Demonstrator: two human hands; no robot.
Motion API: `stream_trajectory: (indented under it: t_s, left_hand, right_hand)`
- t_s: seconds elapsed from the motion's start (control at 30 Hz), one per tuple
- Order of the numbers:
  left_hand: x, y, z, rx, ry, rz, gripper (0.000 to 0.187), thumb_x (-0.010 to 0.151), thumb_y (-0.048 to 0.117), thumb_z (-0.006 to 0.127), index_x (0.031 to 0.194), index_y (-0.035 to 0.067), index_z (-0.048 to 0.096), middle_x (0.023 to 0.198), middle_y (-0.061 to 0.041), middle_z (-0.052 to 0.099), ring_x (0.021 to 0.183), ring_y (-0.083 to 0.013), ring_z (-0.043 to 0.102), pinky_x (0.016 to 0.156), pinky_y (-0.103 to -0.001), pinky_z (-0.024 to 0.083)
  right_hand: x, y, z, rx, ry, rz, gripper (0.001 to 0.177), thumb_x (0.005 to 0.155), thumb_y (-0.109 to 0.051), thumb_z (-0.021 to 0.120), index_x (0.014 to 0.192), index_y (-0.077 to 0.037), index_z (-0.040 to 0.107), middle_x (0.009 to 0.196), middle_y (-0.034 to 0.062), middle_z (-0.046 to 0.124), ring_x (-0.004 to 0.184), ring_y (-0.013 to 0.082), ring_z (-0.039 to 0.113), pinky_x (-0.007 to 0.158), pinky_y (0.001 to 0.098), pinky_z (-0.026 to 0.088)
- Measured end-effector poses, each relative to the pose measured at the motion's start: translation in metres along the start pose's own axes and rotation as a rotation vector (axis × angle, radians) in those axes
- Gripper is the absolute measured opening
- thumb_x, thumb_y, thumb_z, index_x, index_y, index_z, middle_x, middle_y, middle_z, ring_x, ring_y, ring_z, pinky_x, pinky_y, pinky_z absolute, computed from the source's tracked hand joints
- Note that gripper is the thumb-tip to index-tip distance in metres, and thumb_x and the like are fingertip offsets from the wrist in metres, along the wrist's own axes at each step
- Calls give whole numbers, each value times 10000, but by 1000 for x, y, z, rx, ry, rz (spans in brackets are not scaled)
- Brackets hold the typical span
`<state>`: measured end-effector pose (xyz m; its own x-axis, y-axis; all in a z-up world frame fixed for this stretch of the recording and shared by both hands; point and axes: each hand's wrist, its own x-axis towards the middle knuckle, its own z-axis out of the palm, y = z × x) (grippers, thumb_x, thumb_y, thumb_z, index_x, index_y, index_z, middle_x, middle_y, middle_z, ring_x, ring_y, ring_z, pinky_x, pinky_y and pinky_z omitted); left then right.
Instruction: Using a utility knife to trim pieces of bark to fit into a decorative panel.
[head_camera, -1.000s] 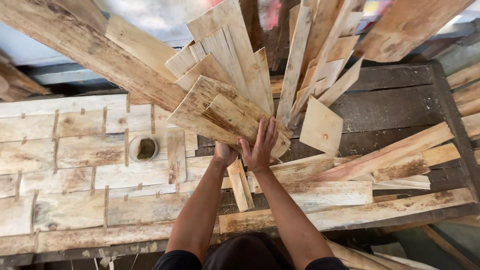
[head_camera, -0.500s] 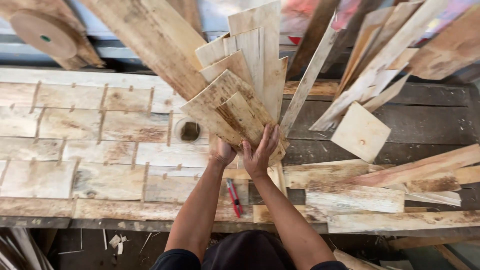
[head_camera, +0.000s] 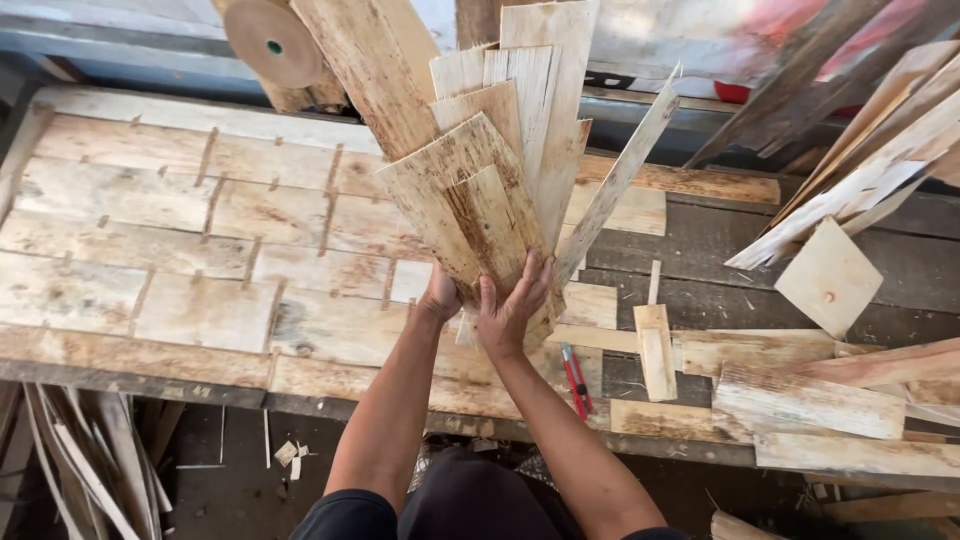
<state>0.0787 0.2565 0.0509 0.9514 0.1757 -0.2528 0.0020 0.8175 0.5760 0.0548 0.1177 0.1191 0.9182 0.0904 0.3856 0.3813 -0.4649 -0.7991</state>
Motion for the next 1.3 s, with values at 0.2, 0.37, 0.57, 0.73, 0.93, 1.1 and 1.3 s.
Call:
stream_trajectory:
  t_s: [0.2, 0.37, 0.57, 0.73, 0.93, 1.1, 1.3]
  left_hand:
    - [-20, 38, -35, 16, 66, 32, 684, 1052, 555, 373, 1438, 12, 526, 1370, -142, 639, 1241, -302, 605, 1034, -427, 516]
    - [-21, 52, -71, 23, 72, 157, 595, 1070, 455, 436, 1441, -3, 519, 1366, -156, 635, 1245, -327, 605, 1053, -453, 516]
    - [-38, 87, -76, 6, 163, 186, 594, 1051, 484, 410, 1431, 40, 516, 1365, -128, 638, 1228, -307, 620, 1040, -436, 524]
    - [-37, 107, -100, 55, 130, 296, 564, 1067, 439, 473, 1429, 9, 519, 1357, -151, 633, 1237, -326, 612, 1046, -450, 523]
    - [-18, 145, -114, 92, 157, 237, 563, 1052, 429, 481, 1424, 8, 522, 1348, -139, 641, 1229, -302, 620, 1022, -430, 536]
    - [32, 181, -147, 147, 83, 215, 548, 1049, 404, 504, 1413, -3, 539, 1344, -144, 650, 1213, -292, 631, 1006, -418, 543]
    - [85, 229, -163, 175, 24, 146, 564, 1066, 426, 464, 1450, 15, 514, 1380, -119, 631, 1253, -265, 599, 1041, -395, 516]
  right_hand:
    - [-18, -37, 31, 59, -51, 32, 909, 1005, -570, 599, 1659, -117, 158, 1684, 313, 59, 1568, 504, 100, 1230, 659, 162]
    - [-24, -41, 55, 40, -104, 34, 930, 988, -621, 564, 1665, -146, 138, 1692, 308, 30, 1576, 494, 74, 1239, 673, 135]
    - [-23, -58, 78, 110, -147, 2, 943, 986, -645, 560, 1665, -149, 134, 1689, 307, 33, 1584, 485, 77, 1248, 670, 138]
    - [-27, -68, 98, 175, -186, -6, 944, 997, -614, 597, 1657, -122, 133, 1677, 317, 38, 1577, 496, 70, 1238, 663, 162]
    - [-15, -79, 140, 156, -162, 4, 956, 983, -592, 620, 1652, -112, 136, 1669, 312, 39, 1576, 502, 63, 1234, 668, 159]
    - [9, -100, 184, 179, -72, 18, 941, 980, -569, 639, 1644, -106, 158, 1677, 322, 48, 1574, 515, 83, 1230, 670, 177]
    - [38, -116, 242, 183, 3, 60, 930, 996, -546, 640, 1650, -105, 146, 1669, 337, 30, 1564, 523, 83, 1223, 659, 209]
